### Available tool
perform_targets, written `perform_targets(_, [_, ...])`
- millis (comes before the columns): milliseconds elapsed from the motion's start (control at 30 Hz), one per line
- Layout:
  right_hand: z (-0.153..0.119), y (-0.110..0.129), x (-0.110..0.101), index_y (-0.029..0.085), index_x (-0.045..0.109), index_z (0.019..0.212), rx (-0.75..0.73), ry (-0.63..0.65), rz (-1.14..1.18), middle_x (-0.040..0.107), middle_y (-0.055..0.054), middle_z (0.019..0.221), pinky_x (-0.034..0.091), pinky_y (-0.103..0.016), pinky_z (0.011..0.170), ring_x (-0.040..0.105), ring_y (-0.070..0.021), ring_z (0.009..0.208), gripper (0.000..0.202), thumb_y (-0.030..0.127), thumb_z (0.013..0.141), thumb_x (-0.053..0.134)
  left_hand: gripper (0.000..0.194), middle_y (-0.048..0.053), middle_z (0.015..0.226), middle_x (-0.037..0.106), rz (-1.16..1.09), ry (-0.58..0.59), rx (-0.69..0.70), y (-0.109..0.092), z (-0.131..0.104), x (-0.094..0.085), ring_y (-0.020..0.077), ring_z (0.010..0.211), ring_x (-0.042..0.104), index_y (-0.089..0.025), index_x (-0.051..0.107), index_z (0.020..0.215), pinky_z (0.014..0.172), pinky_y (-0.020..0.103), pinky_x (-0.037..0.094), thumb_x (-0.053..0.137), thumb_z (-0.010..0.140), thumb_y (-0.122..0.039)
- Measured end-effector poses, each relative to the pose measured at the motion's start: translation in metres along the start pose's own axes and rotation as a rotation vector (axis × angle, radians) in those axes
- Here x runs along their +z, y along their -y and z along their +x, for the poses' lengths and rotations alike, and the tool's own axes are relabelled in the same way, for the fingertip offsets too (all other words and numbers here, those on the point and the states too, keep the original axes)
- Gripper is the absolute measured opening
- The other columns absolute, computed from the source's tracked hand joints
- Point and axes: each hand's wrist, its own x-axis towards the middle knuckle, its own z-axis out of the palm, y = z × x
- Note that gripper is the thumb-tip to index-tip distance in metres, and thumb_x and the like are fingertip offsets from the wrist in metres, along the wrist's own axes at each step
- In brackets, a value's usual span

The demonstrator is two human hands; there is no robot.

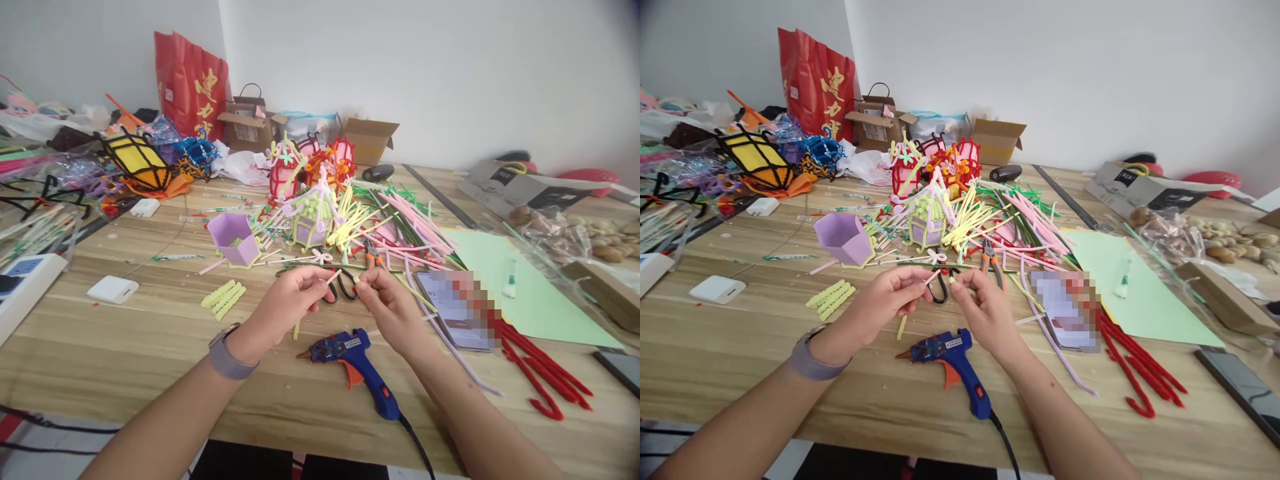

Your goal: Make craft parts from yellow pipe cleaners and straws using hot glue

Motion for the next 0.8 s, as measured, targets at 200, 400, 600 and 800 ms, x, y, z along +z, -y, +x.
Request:
perform_targets(200, [-0.0017,-0.0001,0.0043,0.021,0.051,0.076,0.06,0.016,0.086,0.04,0.006,0.058,0.027,-0.024,0.044,0.033,-0.0101,0.049,0.036,0.056,0.085,0.055,0.026,0.001,0.077,0.063,0.118,-0.03,0.031,-0.0012,-0.0035,0.0041,0.0091,0.058,0.05,-0.017,0.066,0.101,0.052,0.022,0.038,0.055,0.079,-0.027])
perform_targets(400, [-0.0054,0.0006,0.0067,0.021,0.053,0.074,0.051,-0.009,0.058,0.041,0.005,0.058,0.026,-0.024,0.046,0.033,-0.0103,0.05,0.031,0.049,0.085,0.057,0.023,0.001,0.079,0.065,0.167,-0.036,0.07,-0.0048,-0.007,0.006,0.0111,0.065,0.055,-0.016,0.066,0.097,0.059,0.022,0.043,0.055,0.079,-0.023])
perform_targets(600, [-0.0065,0.0026,0.0092,0.02,0.056,0.072,0.009,-0.035,0.028,0.049,0.002,0.061,0.031,-0.025,0.051,0.041,-0.0119,0.056,0.027,0.045,0.084,0.058,0.021,0.0,0.076,0.065,0.185,-0.015,0.07,-0.0063,-0.0084,0.0065,0.0099,0.061,0.053,-0.016,0.066,0.096,0.057,0.022,0.041,0.053,0.081,-0.023])
perform_targets(800, [-0.0057,0.0036,0.0089,0.02,0.055,0.069,0.0,-0.043,-0.032,0.05,0.002,0.06,0.033,-0.025,0.052,0.042,-0.0124,0.055,0.027,0.043,0.084,0.057,0.021,-0.001,0.075,0.063,0.214,0.006,0.068,-0.0085,-0.0099,0.0079,0.0099,0.058,0.05,-0.016,0.065,0.095,0.054,0.022,0.038,0.051,0.082,-0.023])
